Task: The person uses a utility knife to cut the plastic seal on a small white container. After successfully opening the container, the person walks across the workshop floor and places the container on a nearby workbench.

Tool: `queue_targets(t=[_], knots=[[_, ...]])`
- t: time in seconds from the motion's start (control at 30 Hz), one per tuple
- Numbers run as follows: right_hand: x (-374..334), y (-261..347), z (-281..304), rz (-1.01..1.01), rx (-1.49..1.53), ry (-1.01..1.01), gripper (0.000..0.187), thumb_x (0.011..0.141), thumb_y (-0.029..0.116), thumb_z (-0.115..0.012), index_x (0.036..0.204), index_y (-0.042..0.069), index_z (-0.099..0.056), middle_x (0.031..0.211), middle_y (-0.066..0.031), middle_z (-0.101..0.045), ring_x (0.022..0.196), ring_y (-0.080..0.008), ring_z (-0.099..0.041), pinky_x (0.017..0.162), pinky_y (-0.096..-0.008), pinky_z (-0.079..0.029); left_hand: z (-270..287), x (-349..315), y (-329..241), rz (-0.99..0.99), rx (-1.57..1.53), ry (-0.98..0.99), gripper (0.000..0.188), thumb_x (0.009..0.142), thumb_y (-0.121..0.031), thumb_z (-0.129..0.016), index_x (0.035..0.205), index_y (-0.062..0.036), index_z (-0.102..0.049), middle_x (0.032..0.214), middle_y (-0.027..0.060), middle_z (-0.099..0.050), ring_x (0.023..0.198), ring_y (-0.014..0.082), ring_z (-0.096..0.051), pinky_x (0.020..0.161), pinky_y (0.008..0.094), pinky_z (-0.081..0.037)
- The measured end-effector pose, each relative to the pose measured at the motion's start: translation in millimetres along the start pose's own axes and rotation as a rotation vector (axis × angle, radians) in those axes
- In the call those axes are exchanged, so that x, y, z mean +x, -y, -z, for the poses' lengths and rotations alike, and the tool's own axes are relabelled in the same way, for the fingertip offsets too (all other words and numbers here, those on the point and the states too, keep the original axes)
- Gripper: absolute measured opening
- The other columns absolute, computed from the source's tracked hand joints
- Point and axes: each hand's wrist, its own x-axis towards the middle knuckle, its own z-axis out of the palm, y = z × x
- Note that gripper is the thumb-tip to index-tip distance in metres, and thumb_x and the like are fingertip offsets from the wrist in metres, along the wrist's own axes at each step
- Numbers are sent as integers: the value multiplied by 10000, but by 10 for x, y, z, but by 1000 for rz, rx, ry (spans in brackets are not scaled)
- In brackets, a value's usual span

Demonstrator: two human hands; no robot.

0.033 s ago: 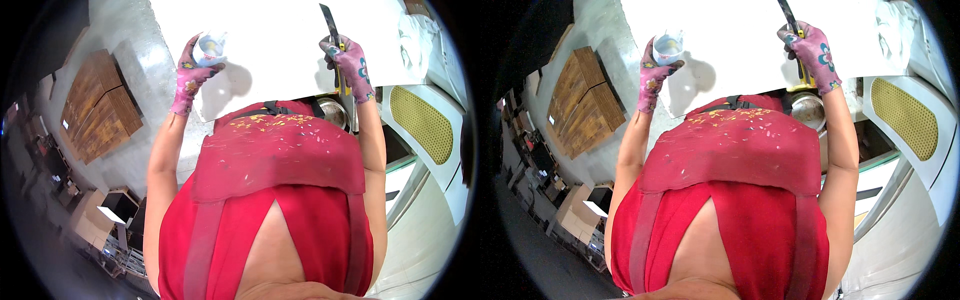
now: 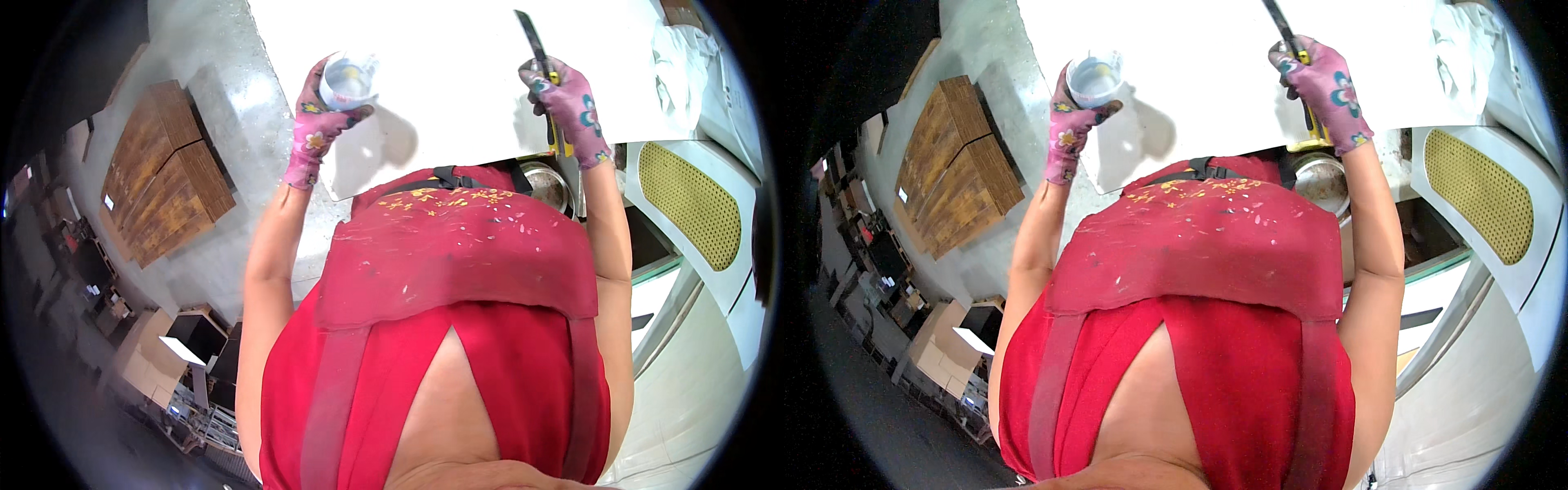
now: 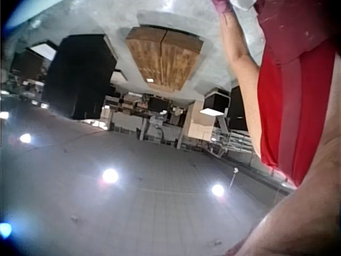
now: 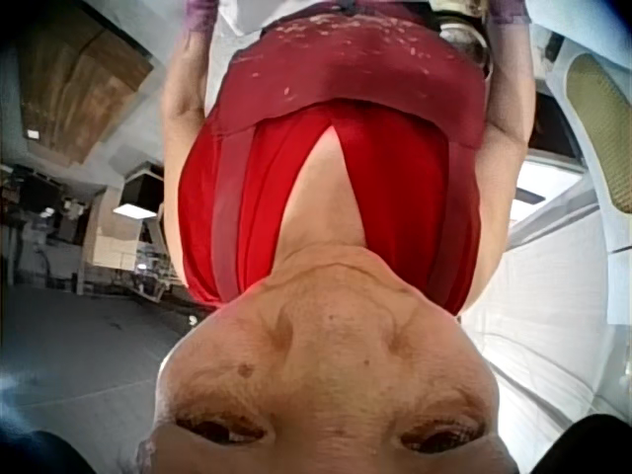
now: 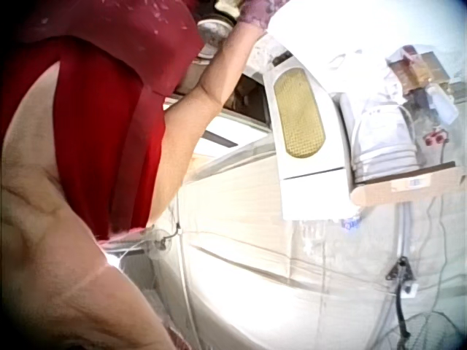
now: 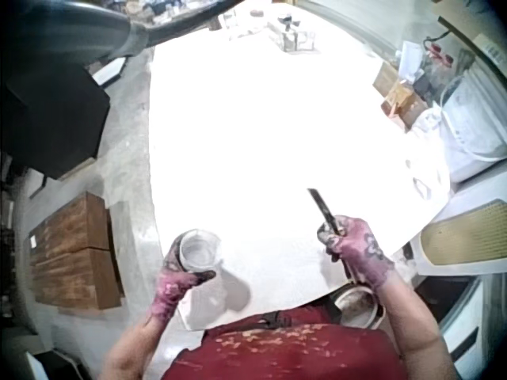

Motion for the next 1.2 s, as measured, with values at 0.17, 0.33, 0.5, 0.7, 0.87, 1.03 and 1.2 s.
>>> queue_targets(t=[0.17,0.33,0.5,0.7,0.87,1.03,1.2], knots=[[5,76,-232,277,-265,-49,371,877,265,-675,1218,128,-630,697,18,-569,587,-53,-511,531,-228,-441,-247,-9,6,-335,101,90,883,535,-4,-873,1298,-85,-435,1356,91,-499,1253,216,-484,1060,352,-412],[-215,365,-262,228,263,293,318,886,290,-667,1097,53,-686,736,-6,-603,590,-57,-553,525,-209,-447,-419,-11,-14,-451,84,234,855,532,37,-837,1284,-89,-451,1342,77,-508,1246,211,-490,1060,350,-408],[-229,598,-345,348,296,475,265,856,264,-713,1013,51,-711,722,1,-624,592,-62,-575,527,-219,-467,-522,-66,-90,-267,42,309,831,516,23,-830,1267,-95,-493,1282,53,-544,1214,182,-502,1052,334,-407],[-207,508,-351,255,460,423,257,833,218,-721,948,-7,-679,708,-25,-616,581,-75,-564,535,-221,-464,-572,-97,-55,-168,186,201,787,553,-27,-855,1256,-60,-501,1206,46,-585,1114,169,-564,966,308,-463],[-334,436,-314,151,604,428,312,814,274,-711,930,-7,-637,715,-19,-575,566,-77,-536,521,-222,-442,-503,-20,24,52,-253,68,662,646,103,-692,1255,-11,-458,1107,116,-607,951,206,-645,779,314,-573],[-513,416,-269,87,705,506,343,813,295,-692,968,0,-610,736,-17,-559,547,-68,-506,509,-218,-419,-565,-28,6,85,-373,63,702,647,100,-682,1287,-23,-421,1092,126,-590,922,193,-651,759,307,-582],[-558,527,-352,39,692,597,314,808,288,-693,916,1,-625,718,-28,-561,534,-70,-501,510,-217,-422,-782,102,72,-220,166,-133,736,638,53,-766,1283,-3,-417,1090,130,-592,888,179,-653,775,271,-564]])
